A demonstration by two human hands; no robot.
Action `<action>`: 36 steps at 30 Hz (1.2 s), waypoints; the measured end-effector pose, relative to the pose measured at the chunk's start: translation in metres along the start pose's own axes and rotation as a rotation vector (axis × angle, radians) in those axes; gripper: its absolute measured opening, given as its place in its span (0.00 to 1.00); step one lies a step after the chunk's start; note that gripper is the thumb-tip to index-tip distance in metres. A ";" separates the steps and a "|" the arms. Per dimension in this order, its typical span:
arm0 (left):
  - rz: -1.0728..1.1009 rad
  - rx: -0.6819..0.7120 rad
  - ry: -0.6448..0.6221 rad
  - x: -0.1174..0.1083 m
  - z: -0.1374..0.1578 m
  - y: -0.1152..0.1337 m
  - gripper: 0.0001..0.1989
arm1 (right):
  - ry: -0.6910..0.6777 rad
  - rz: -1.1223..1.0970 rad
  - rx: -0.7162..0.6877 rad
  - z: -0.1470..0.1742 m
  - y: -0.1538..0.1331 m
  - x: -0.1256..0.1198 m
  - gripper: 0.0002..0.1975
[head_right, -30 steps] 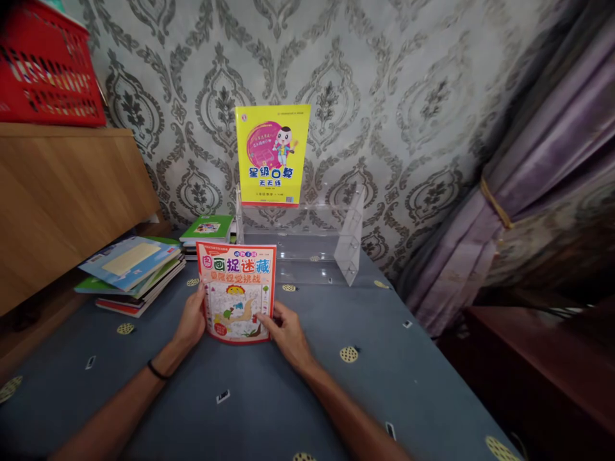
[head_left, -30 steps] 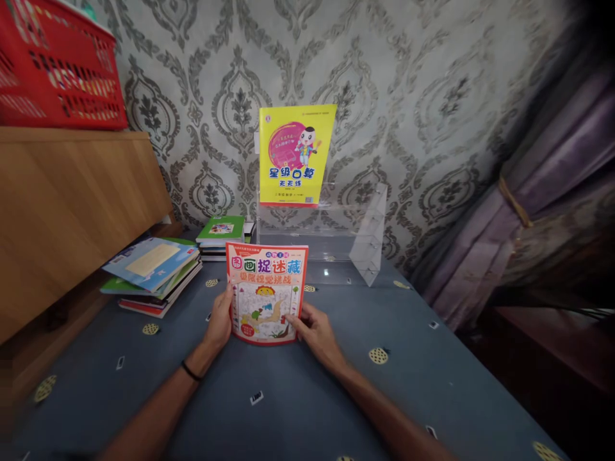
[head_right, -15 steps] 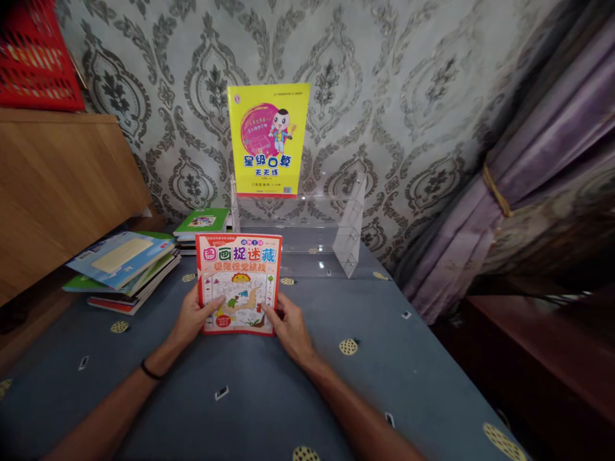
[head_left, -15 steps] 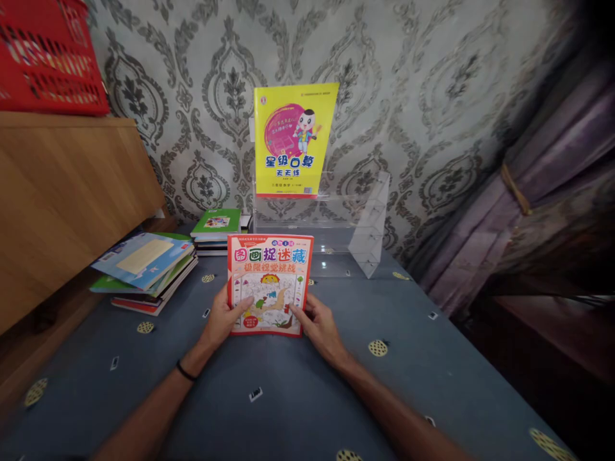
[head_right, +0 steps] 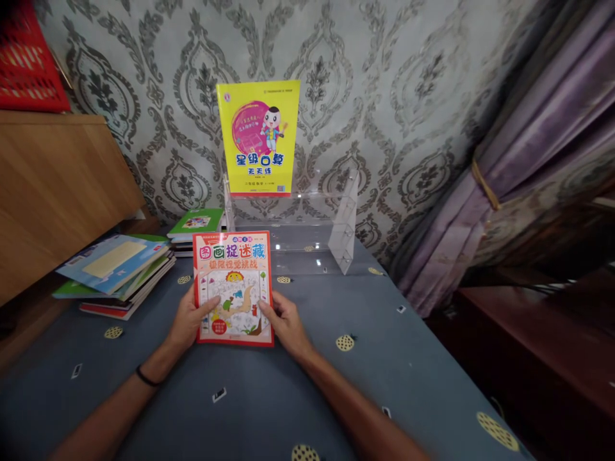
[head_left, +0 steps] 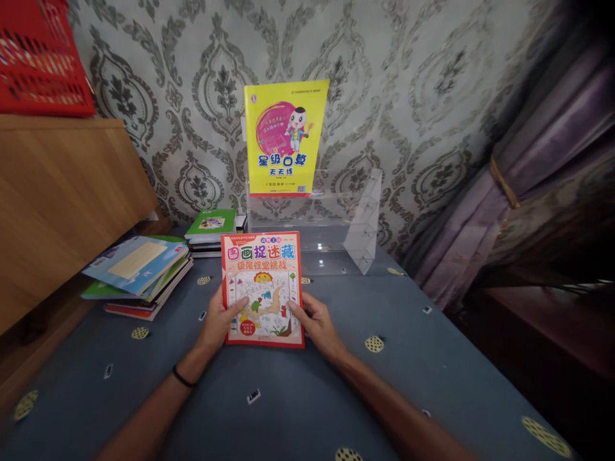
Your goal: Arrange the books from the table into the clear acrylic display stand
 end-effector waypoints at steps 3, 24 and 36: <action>0.097 -0.076 -0.012 0.005 0.003 0.003 0.43 | -0.014 -0.116 0.062 -0.001 -0.001 0.000 0.23; 0.085 -0.179 -0.021 -0.001 0.003 -0.009 0.41 | 0.013 -0.227 0.209 -0.002 0.005 0.003 0.27; -0.241 0.094 0.027 -0.016 -0.004 -0.001 0.34 | 0.026 0.270 -0.229 -0.003 -0.033 -0.013 0.26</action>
Point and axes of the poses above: each hand's wrist, its own z-axis away from the middle knuckle, its own x-axis out of the palm, y = z × x, the point moved 2 cm from there along -z, towards the middle knuckle, and after that the axes turned 4 degrees about -z, right-handed, at the moved point
